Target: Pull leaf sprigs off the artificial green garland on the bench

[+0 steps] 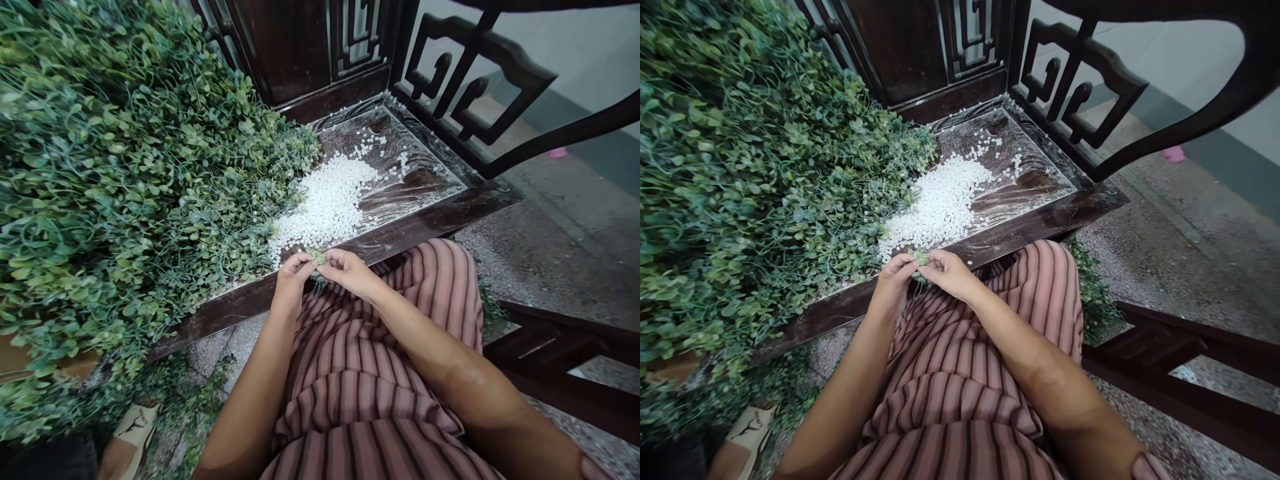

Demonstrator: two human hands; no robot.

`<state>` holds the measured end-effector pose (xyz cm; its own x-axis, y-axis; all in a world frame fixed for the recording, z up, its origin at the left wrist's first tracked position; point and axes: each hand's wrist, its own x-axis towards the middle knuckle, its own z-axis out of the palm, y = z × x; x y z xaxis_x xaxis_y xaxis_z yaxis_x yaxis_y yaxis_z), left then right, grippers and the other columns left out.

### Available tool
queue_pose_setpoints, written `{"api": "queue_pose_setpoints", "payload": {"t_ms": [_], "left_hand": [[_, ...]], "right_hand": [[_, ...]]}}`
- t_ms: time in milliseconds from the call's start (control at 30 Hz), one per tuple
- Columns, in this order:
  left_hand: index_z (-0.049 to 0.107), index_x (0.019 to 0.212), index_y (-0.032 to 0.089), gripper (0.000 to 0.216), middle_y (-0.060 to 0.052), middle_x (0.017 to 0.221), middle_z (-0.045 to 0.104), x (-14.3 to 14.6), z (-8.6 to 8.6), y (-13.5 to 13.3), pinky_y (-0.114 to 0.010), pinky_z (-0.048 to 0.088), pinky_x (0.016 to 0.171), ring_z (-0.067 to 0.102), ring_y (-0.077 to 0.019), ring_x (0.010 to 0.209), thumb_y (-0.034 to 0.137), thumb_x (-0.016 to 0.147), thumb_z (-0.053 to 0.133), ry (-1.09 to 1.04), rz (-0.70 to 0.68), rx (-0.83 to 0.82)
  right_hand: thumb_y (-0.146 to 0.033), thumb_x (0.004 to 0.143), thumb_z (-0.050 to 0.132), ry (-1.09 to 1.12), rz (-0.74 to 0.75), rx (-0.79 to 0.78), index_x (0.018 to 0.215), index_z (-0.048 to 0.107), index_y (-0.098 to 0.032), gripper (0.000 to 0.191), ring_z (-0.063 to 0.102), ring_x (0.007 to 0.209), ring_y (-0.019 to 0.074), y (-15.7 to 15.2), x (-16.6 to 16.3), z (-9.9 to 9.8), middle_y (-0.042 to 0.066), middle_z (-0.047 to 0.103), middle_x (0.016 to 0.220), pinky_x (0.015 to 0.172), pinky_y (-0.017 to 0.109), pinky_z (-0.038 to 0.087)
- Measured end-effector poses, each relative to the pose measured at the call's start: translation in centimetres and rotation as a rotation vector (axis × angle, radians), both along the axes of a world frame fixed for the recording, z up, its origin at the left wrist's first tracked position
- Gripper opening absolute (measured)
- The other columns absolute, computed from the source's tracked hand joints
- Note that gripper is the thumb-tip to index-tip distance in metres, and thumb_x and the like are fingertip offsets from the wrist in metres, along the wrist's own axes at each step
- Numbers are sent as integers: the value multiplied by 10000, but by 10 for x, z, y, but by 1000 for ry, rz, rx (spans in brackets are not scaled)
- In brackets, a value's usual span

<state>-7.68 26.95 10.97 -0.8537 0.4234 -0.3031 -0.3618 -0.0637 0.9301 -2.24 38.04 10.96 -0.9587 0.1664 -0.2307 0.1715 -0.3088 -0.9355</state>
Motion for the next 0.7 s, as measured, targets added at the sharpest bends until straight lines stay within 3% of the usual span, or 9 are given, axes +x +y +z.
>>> {"api": "queue_pose_setpoints", "payload": {"t_ms": [133,300,367,467,567,700], "left_hand": [[534,651,180,261,43,640,532,2,1,1,-245,398,666,483,-87,623,330,525,705,-20,-17,-7],[523,667,189,251,46,648,521,-4,2,-3,-233,386,641,473,-82,613,374,578,668,41,140,-48],[546,661,184,232,41,657,531,-6,2,-6,-232,389,662,483,-85,636,352,571,678,105,162,-100],[587,646,171,183,30,675,558,-5,2,-7,-229,397,680,497,-90,659,294,562,693,193,123,-169],[613,653,168,149,35,644,570,1,5,-3,-223,407,651,493,-85,619,266,570,688,196,79,-148],[626,641,164,142,32,634,602,7,7,1,-226,430,660,523,-92,628,250,557,702,99,64,-57]], "right_hand": [[-308,618,621,43,-77,116,614,512,-166,180,353,490,64,1,1,-6,-64,410,526,486,208,274],[-251,648,533,-49,-320,302,623,490,-178,88,360,502,86,13,-1,-18,-44,394,553,498,227,315],[-249,643,563,-81,-420,456,711,510,-173,115,408,555,109,15,1,-17,-12,443,656,536,253,374],[-235,665,593,54,-511,782,928,534,-148,283,502,812,202,8,8,-5,98,496,938,693,347,457],[-192,791,480,309,-415,954,978,534,-152,198,495,959,225,-7,13,9,120,525,981,831,385,445],[-240,862,452,323,-291,885,984,538,-164,167,552,913,202,-19,13,5,102,591,944,827,346,466]]}}
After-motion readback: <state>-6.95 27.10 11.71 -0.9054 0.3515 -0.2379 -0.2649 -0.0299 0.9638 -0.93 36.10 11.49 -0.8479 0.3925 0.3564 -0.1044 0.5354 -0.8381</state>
